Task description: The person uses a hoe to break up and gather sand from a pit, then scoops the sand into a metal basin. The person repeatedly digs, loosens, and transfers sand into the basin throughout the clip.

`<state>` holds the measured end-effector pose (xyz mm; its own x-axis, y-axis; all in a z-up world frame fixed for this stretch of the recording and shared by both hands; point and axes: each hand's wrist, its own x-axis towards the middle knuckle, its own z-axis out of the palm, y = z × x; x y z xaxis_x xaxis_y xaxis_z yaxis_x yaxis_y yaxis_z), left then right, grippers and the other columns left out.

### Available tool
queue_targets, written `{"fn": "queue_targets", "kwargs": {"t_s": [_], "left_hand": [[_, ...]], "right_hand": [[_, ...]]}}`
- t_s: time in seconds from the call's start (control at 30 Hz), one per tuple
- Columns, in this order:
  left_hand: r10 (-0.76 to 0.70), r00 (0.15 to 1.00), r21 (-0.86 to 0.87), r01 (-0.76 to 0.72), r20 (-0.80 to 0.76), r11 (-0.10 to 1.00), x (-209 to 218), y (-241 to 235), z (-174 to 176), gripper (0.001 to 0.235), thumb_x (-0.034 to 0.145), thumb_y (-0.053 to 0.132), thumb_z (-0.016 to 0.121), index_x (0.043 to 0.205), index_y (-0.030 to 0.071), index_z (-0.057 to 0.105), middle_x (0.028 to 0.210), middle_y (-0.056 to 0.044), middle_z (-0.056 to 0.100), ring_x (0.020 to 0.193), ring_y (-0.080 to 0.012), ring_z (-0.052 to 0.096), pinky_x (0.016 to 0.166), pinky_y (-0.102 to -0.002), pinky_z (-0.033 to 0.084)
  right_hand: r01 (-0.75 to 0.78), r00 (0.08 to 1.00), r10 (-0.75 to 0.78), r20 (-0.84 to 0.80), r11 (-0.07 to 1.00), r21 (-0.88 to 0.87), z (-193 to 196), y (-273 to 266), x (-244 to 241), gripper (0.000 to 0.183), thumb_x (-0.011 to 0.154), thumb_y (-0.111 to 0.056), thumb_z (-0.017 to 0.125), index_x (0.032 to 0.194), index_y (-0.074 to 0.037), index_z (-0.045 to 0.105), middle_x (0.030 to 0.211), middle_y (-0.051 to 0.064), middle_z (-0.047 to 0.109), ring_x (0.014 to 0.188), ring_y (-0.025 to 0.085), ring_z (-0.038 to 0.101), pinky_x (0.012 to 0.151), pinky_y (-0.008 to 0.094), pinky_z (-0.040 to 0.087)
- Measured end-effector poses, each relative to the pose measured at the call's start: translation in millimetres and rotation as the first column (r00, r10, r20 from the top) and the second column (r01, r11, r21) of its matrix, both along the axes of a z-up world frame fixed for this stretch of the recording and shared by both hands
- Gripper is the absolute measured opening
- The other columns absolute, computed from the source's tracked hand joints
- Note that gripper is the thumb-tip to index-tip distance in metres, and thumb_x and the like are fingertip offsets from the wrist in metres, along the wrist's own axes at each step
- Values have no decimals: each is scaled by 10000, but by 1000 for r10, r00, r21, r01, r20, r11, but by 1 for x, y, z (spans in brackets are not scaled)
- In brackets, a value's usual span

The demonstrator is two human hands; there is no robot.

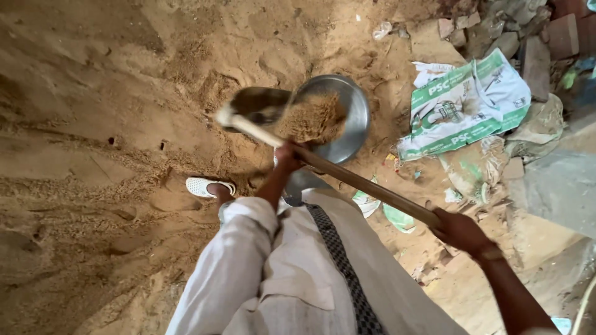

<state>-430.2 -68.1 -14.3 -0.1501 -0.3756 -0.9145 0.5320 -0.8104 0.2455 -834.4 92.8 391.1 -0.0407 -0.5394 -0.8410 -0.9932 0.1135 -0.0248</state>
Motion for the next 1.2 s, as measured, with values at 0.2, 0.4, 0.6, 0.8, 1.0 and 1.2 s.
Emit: {"fn": "queue_targets", "kwargs": {"t_s": [0.2, 0.4, 0.6, 0.8, 1.0, 1.2], "left_hand": [[422, 904, -181, -404, 74, 897, 194, 4, 6, 332, 959, 383, 505, 1102, 139, 681, 874, -121, 704, 772, -275, 689, 718, -437, 575], [849, 526, -226, -833, -44, 504, 331, 94, 57, 332, 1040, 277, 605, 774, 134, 469, 668, -37, 463, 615, -195, 497, 663, -404, 530], [980, 195, -240, -953, -23, 184, 378, 198, 50, 264, 923, 162, 525, 685, 170, 411, 609, -15, 414, 544, -181, 412, 536, -343, 421], [989, -60, -77, -996, 134, -50, 397, 267, 40, 251, 933, 131, 428, 684, 152, 401, 606, -34, 370, 556, -206, 367, 557, -401, 437], [973, -107, 103, -986, 203, -129, 461, 288, 50, 266, 982, 132, 418, 717, 110, 423, 630, -48, 421, 582, -208, 399, 648, -413, 497], [976, -67, 84, -993, 208, -86, 525, 259, 52, 209, 946, 101, 439, 737, 92, 434, 639, -65, 431, 561, -216, 417, 628, -431, 502]], "right_hand": [[-222, 936, 232, 266, 973, -67, -21, -108, 126, 366, 905, -375, 681, 1168, -141, 581, 848, 136, 723, 787, 361, 698, 740, 484, 550], [-449, 769, 464, 440, 881, -145, 11, -198, 268, 283, 859, -307, 703, 1092, -164, 630, 828, 103, 732, 759, 319, 707, 714, 462, 557], [-690, 589, 735, 337, 674, -263, 15, -248, 396, 379, 761, -305, 776, 1109, -183, 692, 904, 138, 742, 851, 382, 690, 761, 501, 551], [-847, 463, 841, 281, 513, -140, 34, -274, 550, 468, 724, -319, 782, 1167, -200, 688, 899, 145, 749, 873, 350, 715, 820, 459, 563], [-917, 328, 905, 271, 375, -140, 46, -287, 679, 386, 739, -365, 797, 1067, -178, 716, 880, 134, 747, 874, 342, 713, 803, 454, 559], [-850, 481, 841, 247, 516, -104, 51, -287, 714, 439, 723, -363, 797, 1137, -247, 715, 917, 88, 763, 851, 292, 733, 800, 431, 572]]}}
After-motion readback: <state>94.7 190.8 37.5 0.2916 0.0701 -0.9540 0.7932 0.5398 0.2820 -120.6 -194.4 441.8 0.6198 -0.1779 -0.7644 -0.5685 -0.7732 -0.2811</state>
